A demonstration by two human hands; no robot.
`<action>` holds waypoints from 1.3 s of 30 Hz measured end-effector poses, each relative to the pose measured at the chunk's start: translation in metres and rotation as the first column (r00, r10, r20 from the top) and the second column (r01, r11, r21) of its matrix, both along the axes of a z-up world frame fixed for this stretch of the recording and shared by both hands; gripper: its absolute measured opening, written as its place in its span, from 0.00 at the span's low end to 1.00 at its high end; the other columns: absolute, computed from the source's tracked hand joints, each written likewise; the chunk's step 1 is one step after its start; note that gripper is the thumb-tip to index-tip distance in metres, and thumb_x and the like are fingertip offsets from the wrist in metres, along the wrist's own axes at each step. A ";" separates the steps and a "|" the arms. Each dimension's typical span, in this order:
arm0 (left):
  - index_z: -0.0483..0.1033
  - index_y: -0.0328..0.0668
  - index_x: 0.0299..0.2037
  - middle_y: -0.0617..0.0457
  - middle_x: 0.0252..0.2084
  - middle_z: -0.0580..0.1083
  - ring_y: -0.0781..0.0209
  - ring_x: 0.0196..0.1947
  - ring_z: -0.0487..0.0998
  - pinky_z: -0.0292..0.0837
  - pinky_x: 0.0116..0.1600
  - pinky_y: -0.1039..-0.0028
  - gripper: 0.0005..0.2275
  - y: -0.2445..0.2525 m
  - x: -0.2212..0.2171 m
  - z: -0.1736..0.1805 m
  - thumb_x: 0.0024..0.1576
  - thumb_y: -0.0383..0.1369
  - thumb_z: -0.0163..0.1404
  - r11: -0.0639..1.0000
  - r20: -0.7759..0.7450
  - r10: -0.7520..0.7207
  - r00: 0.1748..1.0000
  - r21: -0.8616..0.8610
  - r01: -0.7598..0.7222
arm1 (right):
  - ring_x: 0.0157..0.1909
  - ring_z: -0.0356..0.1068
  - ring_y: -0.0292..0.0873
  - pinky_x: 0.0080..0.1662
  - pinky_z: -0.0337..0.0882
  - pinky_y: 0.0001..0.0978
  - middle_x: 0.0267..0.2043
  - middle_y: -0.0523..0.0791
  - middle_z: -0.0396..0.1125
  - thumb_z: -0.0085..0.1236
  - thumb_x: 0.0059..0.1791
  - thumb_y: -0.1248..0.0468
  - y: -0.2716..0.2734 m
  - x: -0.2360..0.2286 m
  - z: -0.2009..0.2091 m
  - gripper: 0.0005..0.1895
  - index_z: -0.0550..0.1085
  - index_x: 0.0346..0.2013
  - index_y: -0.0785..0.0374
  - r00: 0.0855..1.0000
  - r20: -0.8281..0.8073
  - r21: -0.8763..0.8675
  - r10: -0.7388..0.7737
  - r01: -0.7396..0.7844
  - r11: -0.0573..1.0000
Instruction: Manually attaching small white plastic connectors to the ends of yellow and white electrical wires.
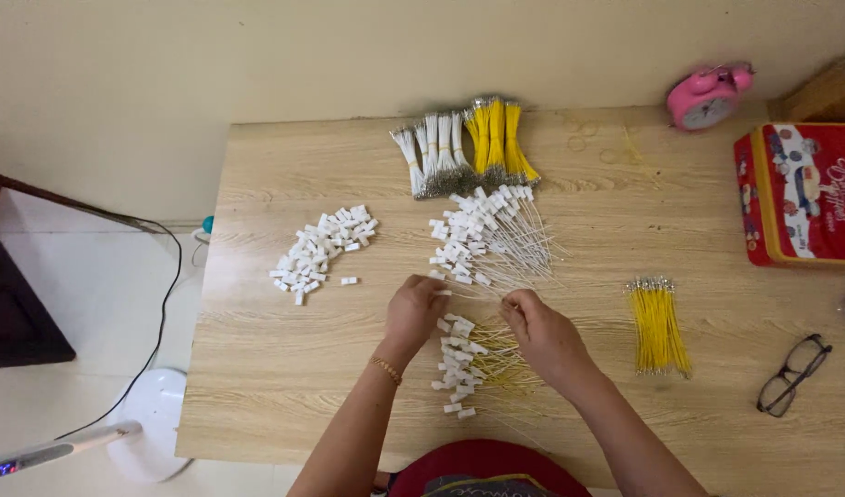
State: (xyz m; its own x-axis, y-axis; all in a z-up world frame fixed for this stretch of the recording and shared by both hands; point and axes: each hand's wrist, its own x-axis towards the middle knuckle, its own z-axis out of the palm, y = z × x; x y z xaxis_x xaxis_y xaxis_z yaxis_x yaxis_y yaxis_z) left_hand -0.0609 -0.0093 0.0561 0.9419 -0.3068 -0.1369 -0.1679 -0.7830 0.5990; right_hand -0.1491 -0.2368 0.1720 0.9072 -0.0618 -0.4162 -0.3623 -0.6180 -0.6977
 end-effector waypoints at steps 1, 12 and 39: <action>0.82 0.58 0.45 0.54 0.43 0.75 0.46 0.41 0.82 0.82 0.43 0.60 0.10 -0.003 0.000 0.015 0.54 0.38 0.59 1.000 0.005 -0.004 1.000 -0.003 0.004 | 0.49 0.76 0.61 0.50 0.73 0.57 0.45 0.53 0.76 0.42 0.57 0.53 -0.001 -0.001 0.005 0.12 0.70 0.52 0.48 1.000 0.005 -0.003 -0.004 0.004 1.000; 0.85 0.43 0.45 0.52 0.32 0.75 0.69 0.33 0.75 0.76 0.40 0.75 0.07 -0.025 -0.048 0.149 0.59 0.30 0.57 0.693 -0.258 -0.074 0.963 -0.708 -0.136 | 0.27 0.60 0.35 0.31 0.63 0.27 0.21 0.43 0.66 0.62 0.50 0.68 0.006 -0.008 0.059 0.04 0.81 0.34 0.67 0.960 0.138 0.455 -0.243 0.156 0.876; 0.76 0.33 0.49 0.46 0.41 0.79 0.60 0.38 0.83 0.83 0.44 0.73 0.09 -0.027 -0.064 0.121 0.63 0.30 0.53 0.325 -0.598 -0.152 0.787 -0.783 -0.531 | 0.32 0.65 0.40 0.33 0.68 0.31 0.26 0.48 0.67 0.64 0.47 0.66 0.007 -0.019 0.078 0.07 0.83 0.37 0.66 0.944 0.207 0.363 -0.258 0.171 0.916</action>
State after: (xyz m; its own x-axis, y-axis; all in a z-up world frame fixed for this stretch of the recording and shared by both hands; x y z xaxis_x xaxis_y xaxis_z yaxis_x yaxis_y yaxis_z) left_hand -0.1244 -0.0360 0.1770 0.8618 -0.3703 -0.3467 0.4711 0.3305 0.8178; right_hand -0.1679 -0.2295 0.2495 0.9635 -0.1630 -0.2125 -0.2496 -0.2582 -0.9333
